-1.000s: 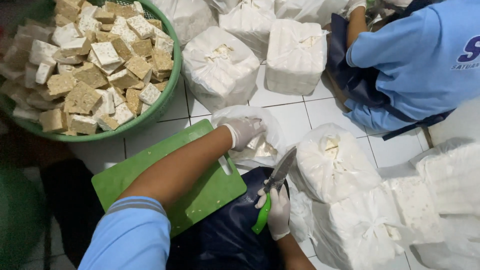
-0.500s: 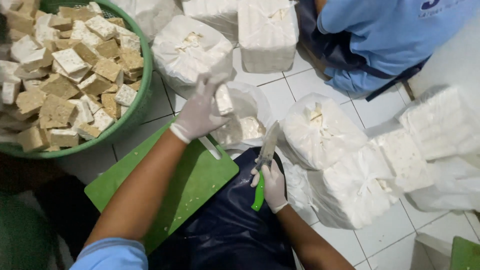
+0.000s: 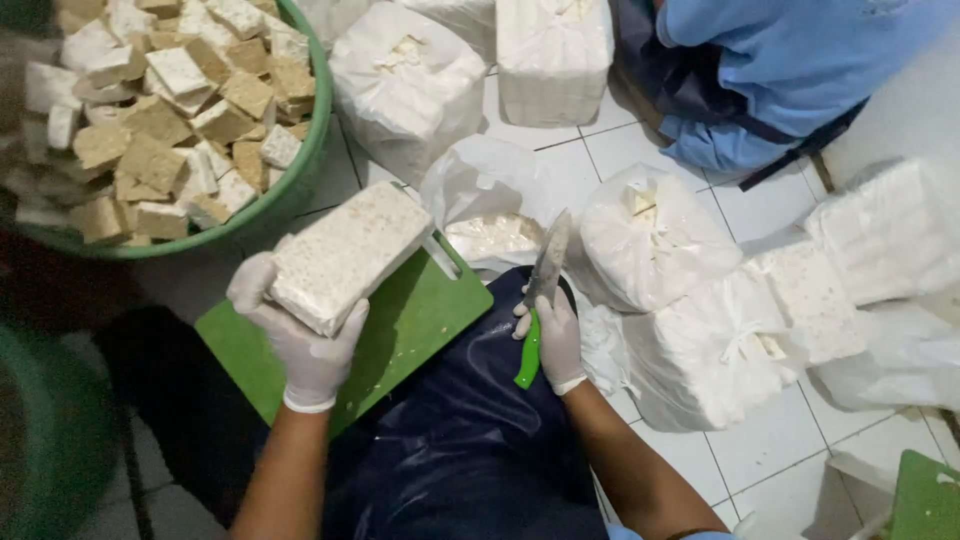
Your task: Cutting large blocks of tempeh into smaller cubes on a green cutting board and placing them into a basket.
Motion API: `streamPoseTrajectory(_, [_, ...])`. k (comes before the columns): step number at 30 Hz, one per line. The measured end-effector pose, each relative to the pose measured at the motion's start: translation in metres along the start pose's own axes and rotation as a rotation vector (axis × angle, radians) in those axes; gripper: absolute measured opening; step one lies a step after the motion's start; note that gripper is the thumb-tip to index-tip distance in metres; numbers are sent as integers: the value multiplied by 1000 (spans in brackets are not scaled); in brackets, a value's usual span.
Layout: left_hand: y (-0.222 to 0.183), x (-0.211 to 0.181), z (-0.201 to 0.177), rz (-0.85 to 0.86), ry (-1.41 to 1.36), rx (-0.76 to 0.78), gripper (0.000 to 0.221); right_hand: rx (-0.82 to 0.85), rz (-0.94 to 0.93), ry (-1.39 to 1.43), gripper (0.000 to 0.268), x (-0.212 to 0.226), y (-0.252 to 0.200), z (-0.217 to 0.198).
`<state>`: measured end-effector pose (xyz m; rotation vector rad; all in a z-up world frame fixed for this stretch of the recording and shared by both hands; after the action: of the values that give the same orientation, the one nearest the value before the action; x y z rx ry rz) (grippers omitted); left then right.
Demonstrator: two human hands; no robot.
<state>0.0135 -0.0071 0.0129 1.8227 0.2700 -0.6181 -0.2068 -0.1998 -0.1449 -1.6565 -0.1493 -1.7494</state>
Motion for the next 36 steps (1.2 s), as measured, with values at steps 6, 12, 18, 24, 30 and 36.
streamPoseTrajectory(6, [-60,-6,-39,-145,82,35,84,-65,101,28,24,40,-16,24])
streamPoseTrajectory(12, [-97,-5,-62,-313,354,276,108,42,157,-252,32,52,-10,42])
streamPoseTrajectory(18, [-96,-5,-68,-448,333,328,120,137,37,-1172,15,120,-53,108])
streamPoseTrajectory(24, [-99,-5,-70,-468,327,322,113,278,-78,-1654,14,102,-75,152])
streamPoseTrajectory(30, [-101,0,-72,-433,304,321,116,348,-83,-1729,15,113,-87,182])
streamPoseTrajectory(36, [-106,7,-78,-477,178,263,108,344,-32,-1800,16,110,-84,186])
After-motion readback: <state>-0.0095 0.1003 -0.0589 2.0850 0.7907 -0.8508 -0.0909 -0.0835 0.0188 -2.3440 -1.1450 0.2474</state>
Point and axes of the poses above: each hand's wrist, its own y-axis towards the middle knuckle, its own z-axis out of the palm, x = y × z, the point moved 2 cm from there along y, towards the middle knuckle, and after that the axes turned 15 degrees about z, right-handed, at the moved point
